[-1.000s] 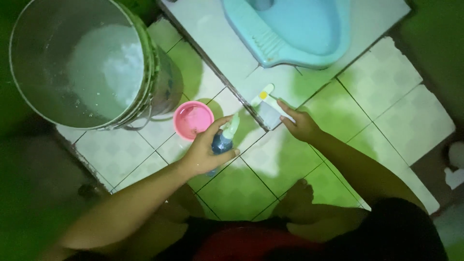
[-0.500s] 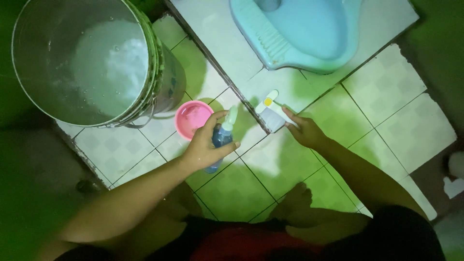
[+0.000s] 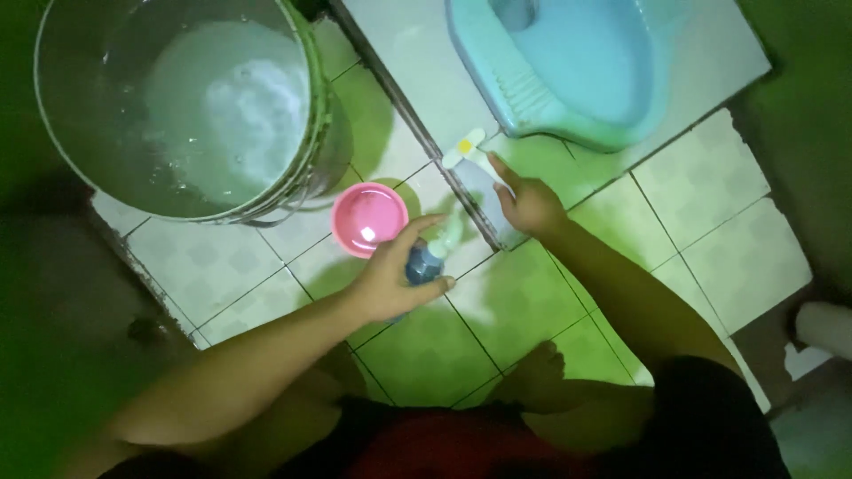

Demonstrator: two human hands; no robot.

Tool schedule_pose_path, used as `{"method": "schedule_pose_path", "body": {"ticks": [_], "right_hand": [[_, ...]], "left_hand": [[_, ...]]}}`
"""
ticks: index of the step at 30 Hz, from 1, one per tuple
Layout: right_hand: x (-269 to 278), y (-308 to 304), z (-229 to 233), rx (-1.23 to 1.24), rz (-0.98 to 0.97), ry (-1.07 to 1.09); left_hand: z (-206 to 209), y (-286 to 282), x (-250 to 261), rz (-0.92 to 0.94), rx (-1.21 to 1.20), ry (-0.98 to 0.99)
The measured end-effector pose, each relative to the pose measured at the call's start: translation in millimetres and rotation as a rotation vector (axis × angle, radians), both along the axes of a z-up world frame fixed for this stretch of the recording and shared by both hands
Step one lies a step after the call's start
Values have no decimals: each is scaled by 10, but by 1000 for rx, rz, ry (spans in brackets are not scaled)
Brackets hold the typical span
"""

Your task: The person scrubs a tiled floor area next to a basin using a small brush and liquid soap. They repeatedly apply soap and scrub the same spot, then rinse the brush with water from a pink scoop taken from a bucket.

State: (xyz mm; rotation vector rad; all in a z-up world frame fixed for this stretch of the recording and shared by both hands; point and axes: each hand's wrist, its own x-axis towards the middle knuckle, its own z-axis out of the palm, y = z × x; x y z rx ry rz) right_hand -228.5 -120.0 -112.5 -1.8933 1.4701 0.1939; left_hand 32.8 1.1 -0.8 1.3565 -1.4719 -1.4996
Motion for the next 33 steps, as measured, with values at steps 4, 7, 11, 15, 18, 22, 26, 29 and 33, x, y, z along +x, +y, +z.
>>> {"method": "schedule_pose_path", "body": {"ticks": [4,7,11,15,18,22,26,29,33], "right_hand": [[443,-325,88,-91,-39,-20],[624,-615,-274,-325,21,-94],[743,-881,-577,-483,-3,-263],[563,-601,-354,-319,-18,-317],[135,-181,-152,-216,40,-110],[-302,218,-33,-122,-80,-113],[-258,101,-220,-229,-11,-83],[208,-215,-197,-313,32,-119],[852,-925,-365,-357,30,-291]], "left_hand": [[243,-4,3,-18,-57,26],[161,1,50,-38,-77,37],[145,26,131,-40,-58,90],[104,60,242,-41,-22,109],[278,-22,307,-36,42,129],[217,-97,376,-17,55,157],[280,-162,382,-1,54,147],[184,-119,362,4,42,149],[174,-140,346,24,11,137]]}}
